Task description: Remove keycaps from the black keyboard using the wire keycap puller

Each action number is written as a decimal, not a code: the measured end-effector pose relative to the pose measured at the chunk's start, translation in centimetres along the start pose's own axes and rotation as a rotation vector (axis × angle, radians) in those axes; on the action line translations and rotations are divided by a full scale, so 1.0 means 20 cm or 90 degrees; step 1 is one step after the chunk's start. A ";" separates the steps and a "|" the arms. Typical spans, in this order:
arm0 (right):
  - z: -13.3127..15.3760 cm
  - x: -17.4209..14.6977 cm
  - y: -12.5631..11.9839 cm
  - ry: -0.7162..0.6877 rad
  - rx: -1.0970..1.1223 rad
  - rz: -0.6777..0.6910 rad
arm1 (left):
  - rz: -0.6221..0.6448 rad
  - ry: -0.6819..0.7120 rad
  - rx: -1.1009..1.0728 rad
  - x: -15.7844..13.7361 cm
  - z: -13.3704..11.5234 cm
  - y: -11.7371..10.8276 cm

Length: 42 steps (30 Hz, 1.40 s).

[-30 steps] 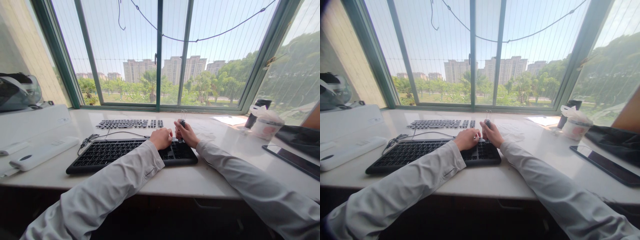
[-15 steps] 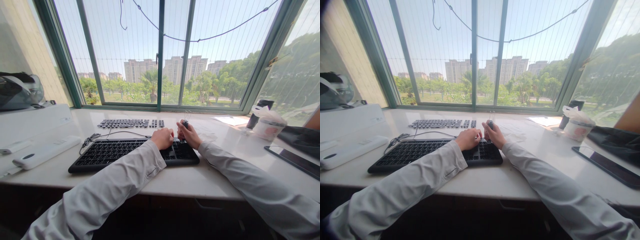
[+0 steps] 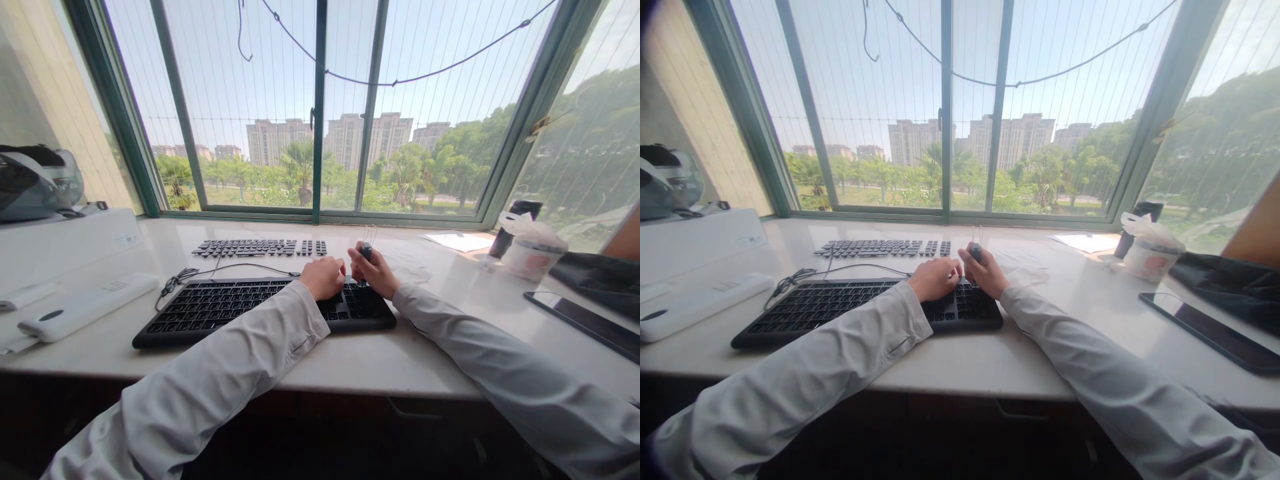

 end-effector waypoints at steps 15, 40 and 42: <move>0.00 -0.06 0.01 -0.075 -0.162 -0.103 | -0.012 0.019 0.003 0.00 0.00 0.01; 0.03 -0.06 0.00 -0.093 -0.181 -0.122 | -0.013 0.027 0.002 0.01 0.01 0.02; 0.02 -0.04 0.00 -0.069 -0.096 -0.103 | -0.012 0.025 0.004 0.01 0.01 0.02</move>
Point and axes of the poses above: each hand's wrist, its own x-axis towards the middle knuckle, its own y-axis out of the palm, z = x × y, the point moved 2 cm from there along x, towards the middle knuckle, and after that the axes turned 15 degrees about y, right-handed, at the moved point
